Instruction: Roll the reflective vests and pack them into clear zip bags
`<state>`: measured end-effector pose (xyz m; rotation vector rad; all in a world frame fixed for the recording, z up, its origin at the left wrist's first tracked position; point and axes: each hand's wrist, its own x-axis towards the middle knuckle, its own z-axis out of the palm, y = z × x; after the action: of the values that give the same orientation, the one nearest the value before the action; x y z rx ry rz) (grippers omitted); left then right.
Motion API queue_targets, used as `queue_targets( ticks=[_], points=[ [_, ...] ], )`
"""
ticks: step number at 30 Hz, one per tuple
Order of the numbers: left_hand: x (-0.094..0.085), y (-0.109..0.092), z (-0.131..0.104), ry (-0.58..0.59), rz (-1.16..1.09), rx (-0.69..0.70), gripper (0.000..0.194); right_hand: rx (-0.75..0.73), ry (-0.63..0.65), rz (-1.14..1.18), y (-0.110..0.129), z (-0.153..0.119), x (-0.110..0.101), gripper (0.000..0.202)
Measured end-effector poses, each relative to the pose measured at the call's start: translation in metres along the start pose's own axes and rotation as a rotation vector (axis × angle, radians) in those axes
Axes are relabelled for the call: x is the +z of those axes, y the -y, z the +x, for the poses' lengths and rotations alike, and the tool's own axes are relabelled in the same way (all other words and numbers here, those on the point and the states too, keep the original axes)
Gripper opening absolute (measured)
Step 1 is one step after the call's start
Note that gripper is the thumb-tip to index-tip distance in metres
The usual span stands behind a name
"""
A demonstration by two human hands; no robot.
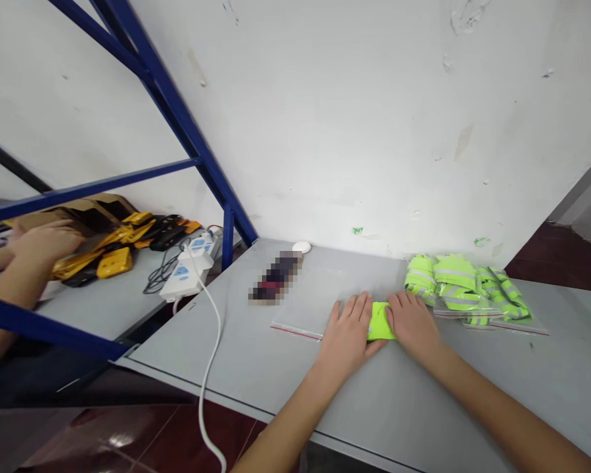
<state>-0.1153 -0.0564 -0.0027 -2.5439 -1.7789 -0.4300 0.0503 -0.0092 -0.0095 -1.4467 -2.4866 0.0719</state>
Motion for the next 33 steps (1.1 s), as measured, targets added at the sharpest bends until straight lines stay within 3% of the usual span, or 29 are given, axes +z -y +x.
queue_targets(
  ticks=[3, 7, 11, 15, 17, 19, 23, 28, 33],
  points=[
    [0.005, 0.004, 0.005, 0.060, -0.051, -0.025, 0.078, -0.160, 0.014, 0.015, -0.001, -0.005, 0.000, 0.029],
    [0.008, 0.015, 0.008, 0.154, -0.194, 0.038, 0.087, -0.363, 0.062, 0.090, -0.007, -0.013, -0.007, 0.050],
    [0.004, 0.020, 0.002, 0.207, -0.377, 0.062, 0.104, -0.373, 0.113, 0.149, -0.011, -0.016, -0.014, 0.067],
    [0.002, 0.018, -0.005, 0.232, -0.572, 0.047, 0.116, -0.340, 0.138, 0.149, -0.013, -0.017, -0.012, 0.063],
    [0.002, 0.016, -0.006, 0.224, -0.662, 0.057, 0.112, -0.326, 0.137, 0.130, -0.014, -0.018, -0.010, 0.057],
    [0.002, 0.014, -0.006, 0.183, -0.713, 0.094, 0.095, -0.322, 0.132, 0.112, -0.015, -0.019, -0.010, 0.051],
    [0.008, 0.011, -0.004, 0.097, -0.636, 0.170, 0.061, -0.283, 0.149, 0.125, -0.015, -0.022, -0.018, 0.044],
    [0.018, 0.009, -0.002, 0.089, -0.492, 0.171, 0.068, -0.226, 0.145, 0.105, -0.014, -0.026, -0.020, 0.047],
    [0.011, 0.000, -0.002, 0.078, -0.503, 0.107, 0.063, -0.196, 0.061, -0.057, -0.009, -0.029, -0.009, 0.053]
  ],
)
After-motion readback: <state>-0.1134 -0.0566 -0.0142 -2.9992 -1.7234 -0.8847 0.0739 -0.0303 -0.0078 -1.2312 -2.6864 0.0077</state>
